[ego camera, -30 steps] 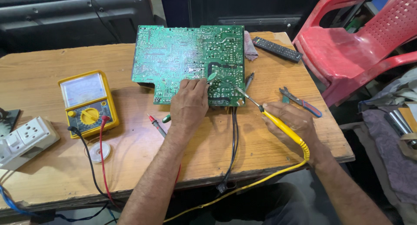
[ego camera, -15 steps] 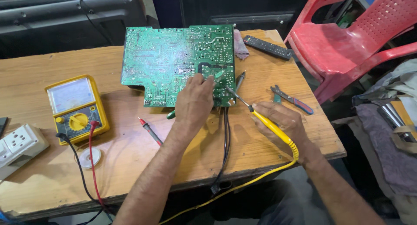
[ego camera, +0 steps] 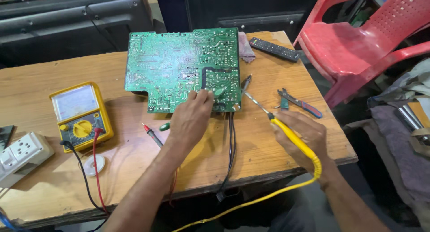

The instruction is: The person tests a large green circuit board with multimeter probes, touching probe tips to various points on the board. They then pick up a soldering iron and solder connections on the board while holding it steady with the other hand, continuing to work across different spots on the board.

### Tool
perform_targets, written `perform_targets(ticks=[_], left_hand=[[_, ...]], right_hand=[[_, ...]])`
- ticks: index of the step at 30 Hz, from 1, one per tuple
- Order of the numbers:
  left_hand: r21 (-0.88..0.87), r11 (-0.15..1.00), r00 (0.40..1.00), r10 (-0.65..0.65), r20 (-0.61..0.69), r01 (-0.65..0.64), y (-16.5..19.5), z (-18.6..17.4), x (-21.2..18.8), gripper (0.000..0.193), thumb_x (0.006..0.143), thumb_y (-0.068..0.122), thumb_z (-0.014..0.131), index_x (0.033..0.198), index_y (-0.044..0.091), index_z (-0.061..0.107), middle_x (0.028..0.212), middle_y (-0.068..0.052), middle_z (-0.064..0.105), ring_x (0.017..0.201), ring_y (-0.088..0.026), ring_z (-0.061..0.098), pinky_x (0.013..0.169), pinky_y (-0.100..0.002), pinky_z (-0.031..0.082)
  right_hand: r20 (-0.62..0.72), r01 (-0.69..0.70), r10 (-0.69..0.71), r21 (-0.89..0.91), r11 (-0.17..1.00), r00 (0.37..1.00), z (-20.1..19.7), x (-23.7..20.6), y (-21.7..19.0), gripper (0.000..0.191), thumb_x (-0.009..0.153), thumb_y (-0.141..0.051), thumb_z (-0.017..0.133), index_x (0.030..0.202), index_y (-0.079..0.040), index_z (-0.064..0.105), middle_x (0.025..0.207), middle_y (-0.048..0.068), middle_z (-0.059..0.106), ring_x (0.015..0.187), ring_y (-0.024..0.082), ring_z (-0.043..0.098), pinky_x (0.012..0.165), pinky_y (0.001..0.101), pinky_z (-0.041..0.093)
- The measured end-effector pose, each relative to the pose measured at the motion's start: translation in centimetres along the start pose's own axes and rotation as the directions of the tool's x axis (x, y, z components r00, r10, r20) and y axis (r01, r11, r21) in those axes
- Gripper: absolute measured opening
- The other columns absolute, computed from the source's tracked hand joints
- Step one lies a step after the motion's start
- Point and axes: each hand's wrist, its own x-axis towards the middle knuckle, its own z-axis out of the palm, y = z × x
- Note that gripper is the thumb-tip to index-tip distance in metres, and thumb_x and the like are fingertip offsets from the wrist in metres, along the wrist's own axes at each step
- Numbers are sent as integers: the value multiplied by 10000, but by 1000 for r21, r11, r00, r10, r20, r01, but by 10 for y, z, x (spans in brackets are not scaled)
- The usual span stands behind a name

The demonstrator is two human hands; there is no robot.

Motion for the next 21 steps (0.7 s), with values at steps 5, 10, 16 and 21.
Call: perform_targets(ticks=[5, 10, 16, 21], left_hand=[[7, 998, 998, 68, -12, -68, -4, -20, -6, 343, 775, 53, 679, 1112, 5, 644, 999, -84, 600, 944, -259, 633, 641, -366, 585], [43, 997, 995, 74, -65, -71, 5, -7, 19, 293, 814, 54, 673, 1103, 8, 656, 997, -86, 592, 963, -259, 633, 640, -354, 587], [-10, 1000, 998, -14, 62, 14, -5, -3, 4, 186, 814, 21, 643, 1000, 38, 652, 1012, -90, 599, 979, -283, 644, 683, -397, 593], [-1, 983, 983, -182, 36, 182, -22, -20, -19, 59, 890, 97, 645, 936, 64, 660, 936, -103, 606, 921, -304, 653, 695, -447, 573]], right_hand=[[-56, -107, 110, 52, 993, 992, 0, -8, -4, 282, 866, -44, 782, 1132, 24, 721, 1052, 152, 759, 941, 202, 754, 858, 310, 603], [-75, -106, 112, 83, 991, 991, 11, -3, -5, 309, 893, -29, 760, 1193, 25, 718, 1099, 165, 764, 990, 219, 751, 899, 312, 588], [-51, -149, 154, 82, 985, 987, 8, -4, -5, 293, 888, -25, 754, 1176, 23, 724, 1100, 155, 761, 982, 217, 748, 887, 310, 583], [-11, -167, 169, 102, 981, 986, 13, -3, -7, 300, 859, -20, 757, 1155, 24, 730, 1087, 149, 759, 950, 210, 746, 873, 313, 582]])
